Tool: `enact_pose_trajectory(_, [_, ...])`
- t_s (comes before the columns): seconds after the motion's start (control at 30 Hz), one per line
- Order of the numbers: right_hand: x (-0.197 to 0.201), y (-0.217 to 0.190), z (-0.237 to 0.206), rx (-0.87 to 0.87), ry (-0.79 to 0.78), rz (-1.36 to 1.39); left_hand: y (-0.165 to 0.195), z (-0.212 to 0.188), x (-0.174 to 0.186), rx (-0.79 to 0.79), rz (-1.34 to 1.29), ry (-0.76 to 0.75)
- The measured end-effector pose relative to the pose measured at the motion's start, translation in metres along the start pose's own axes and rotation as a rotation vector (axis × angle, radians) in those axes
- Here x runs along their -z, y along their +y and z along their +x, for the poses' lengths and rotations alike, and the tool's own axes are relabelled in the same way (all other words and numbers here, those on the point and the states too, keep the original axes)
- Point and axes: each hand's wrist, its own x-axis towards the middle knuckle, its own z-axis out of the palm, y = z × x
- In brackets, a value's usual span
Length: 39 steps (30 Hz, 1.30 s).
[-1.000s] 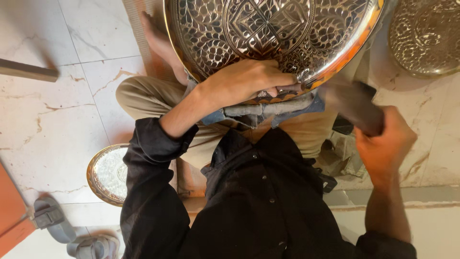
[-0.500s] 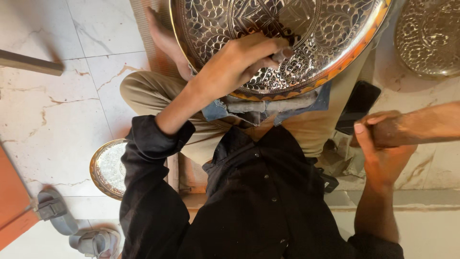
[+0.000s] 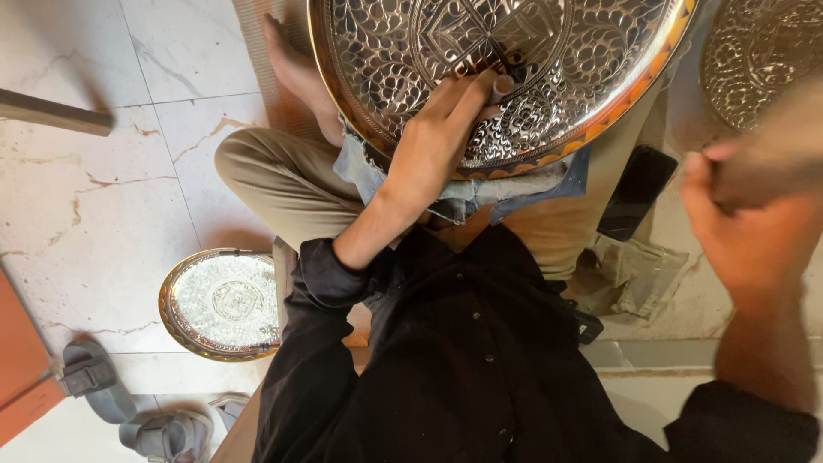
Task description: The person sits cross-legged on the floor with an embossed brass tray on their lap. They hold a small punch against the tray's patterned surface with one hand and strike it with a wooden mallet held in the other hand, repositioning the punch repeatedly to work the decorative design across the tray.
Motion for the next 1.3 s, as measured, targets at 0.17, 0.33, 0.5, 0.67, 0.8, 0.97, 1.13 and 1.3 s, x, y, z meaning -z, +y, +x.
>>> enact_pose_trajectory(0.17, [0.017,-0.03,0.039,0.166,-0.13,-0.275,-0.002,0.0,0.002,-0.025,-0.041,-0.015])
enact_pose_trajectory(0.33, [0.021,-0.042,0.056,0.287,-0.173,-0.328,-0.009,-0.003,-0.005,-0.043,-0.004,0.006])
enact_pose_trajectory(0.5, [0.021,-0.042,0.052,0.095,-0.155,-0.077,-0.017,-0.004,-0.008,-0.058,-0.024,0.002])
enact_pose_trajectory(0.67, [0.028,-0.057,0.058,0.056,-0.311,-0.506,-0.021,-0.004,-0.01,-0.097,-0.014,0.0])
enact_pose_trajectory(0.8, [0.031,-0.071,0.063,0.24,-0.267,-0.585,-0.02,-0.002,-0.009,-0.087,-0.011,-0.005])
enact_pose_trajectory(0.97, [0.033,-0.075,0.066,0.212,-0.272,-0.342,-0.017,-0.001,-0.004,-0.088,-0.015,-0.008])
enact_pose_trajectory(1.13, [0.033,-0.077,0.067,0.316,-0.216,-0.374,-0.018,0.002,-0.002,-0.084,-0.022,-0.02])
enact_pose_trajectory(1.3, [0.03,-0.083,0.071,0.199,-0.249,-0.429,-0.018,0.005,-0.001,-0.117,-0.024,-0.005])
